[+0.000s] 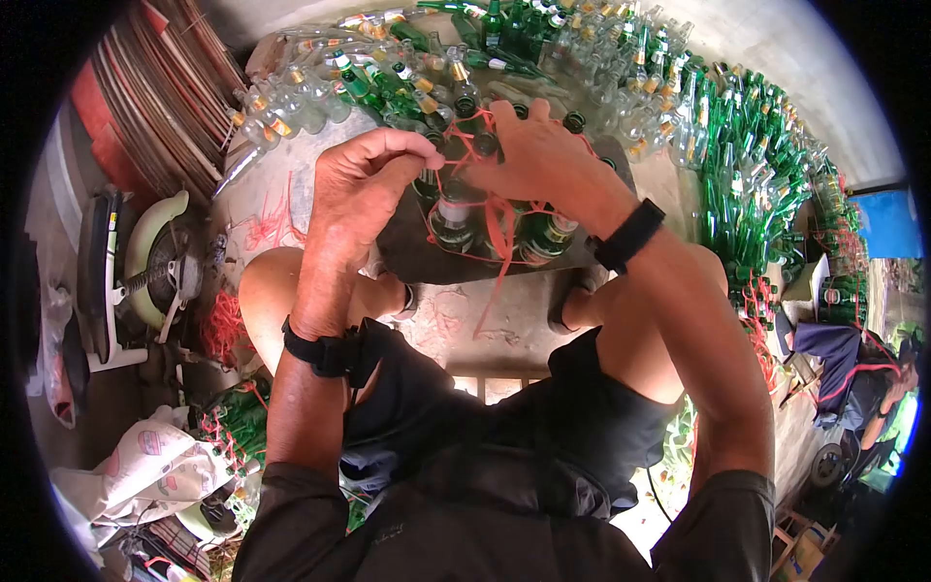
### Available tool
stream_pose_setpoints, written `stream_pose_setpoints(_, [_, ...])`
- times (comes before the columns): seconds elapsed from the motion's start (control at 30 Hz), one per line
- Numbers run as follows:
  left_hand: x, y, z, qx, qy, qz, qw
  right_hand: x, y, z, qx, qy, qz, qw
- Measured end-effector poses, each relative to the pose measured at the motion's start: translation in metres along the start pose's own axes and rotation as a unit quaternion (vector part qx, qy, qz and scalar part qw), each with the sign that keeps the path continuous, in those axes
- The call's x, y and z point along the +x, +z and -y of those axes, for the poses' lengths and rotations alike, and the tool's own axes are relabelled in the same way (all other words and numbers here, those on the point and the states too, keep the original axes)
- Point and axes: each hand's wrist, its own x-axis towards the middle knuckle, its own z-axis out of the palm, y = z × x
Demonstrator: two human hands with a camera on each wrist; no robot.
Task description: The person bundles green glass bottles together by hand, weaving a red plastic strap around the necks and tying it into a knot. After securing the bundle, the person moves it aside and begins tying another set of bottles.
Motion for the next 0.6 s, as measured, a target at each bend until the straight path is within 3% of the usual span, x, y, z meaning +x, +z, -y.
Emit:
stream_pose_setpoints(0.43, [0.000, 0.004, -0.002, 0.006, -0.012, -0.010, 1.000, 0.015, -0.002, 0.005, -0.081, 0.041, 0.056, 0.994])
stream_pose_setpoints(0.6, [0.003, 0.004, 0.004, -0.024, 0.023, -0.024, 0.999, 0.016, -0.008, 0.006, -0.093, 0.048, 0.082, 0.991])
